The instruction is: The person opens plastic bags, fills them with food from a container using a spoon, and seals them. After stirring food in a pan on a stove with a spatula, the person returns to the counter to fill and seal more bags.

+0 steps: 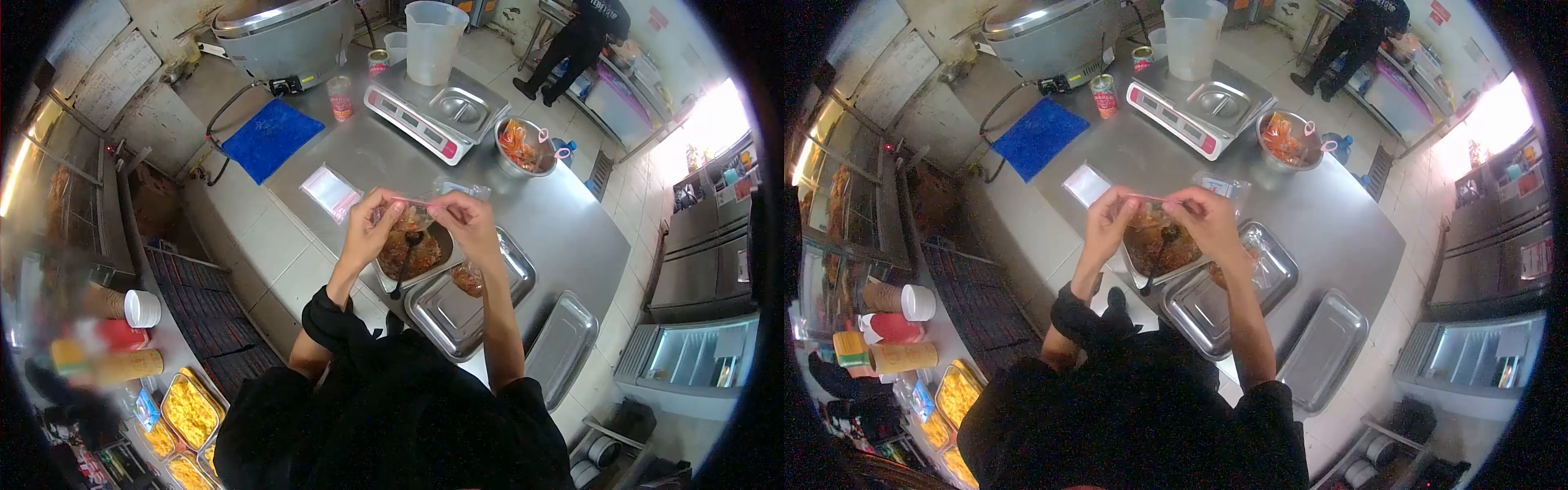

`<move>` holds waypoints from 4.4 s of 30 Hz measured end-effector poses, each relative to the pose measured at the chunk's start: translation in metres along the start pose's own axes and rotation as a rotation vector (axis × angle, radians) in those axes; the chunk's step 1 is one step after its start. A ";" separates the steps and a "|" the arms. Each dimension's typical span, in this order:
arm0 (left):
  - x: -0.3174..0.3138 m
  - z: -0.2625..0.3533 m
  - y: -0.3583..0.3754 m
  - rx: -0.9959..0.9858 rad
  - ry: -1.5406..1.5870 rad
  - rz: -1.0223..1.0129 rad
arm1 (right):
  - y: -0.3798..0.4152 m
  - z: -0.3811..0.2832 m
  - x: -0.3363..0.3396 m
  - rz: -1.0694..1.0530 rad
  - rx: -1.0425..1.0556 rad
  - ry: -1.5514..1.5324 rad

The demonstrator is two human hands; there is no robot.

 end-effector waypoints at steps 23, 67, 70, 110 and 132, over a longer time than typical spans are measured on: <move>0.015 0.090 0.017 -0.188 -0.227 -0.083 | 0.029 -0.065 -0.033 0.061 0.245 -0.141; -0.009 0.015 0.048 0.340 0.350 0.040 | 0.039 -0.020 -0.020 0.357 0.087 -0.253; 0.000 0.010 0.055 0.365 0.370 0.115 | 0.039 -0.017 -0.045 0.137 0.102 0.121; 0.200 0.109 0.249 0.052 -0.440 1.367 | 0.098 -0.071 -0.320 -0.479 0.583 0.059; 0.239 0.113 0.329 0.070 0.405 0.708 | 0.198 -0.058 -0.376 -0.852 -0.349 -0.379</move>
Point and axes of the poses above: each hand's wrist, its own y-axis away from the middle knuckle, its own x-axis out of the back of the hand, z = x × y, the point moved 7 cm from there along -y, towards the middle knuckle, and after that the axes turned 15 degrees about -y, right-handed, at the moved point
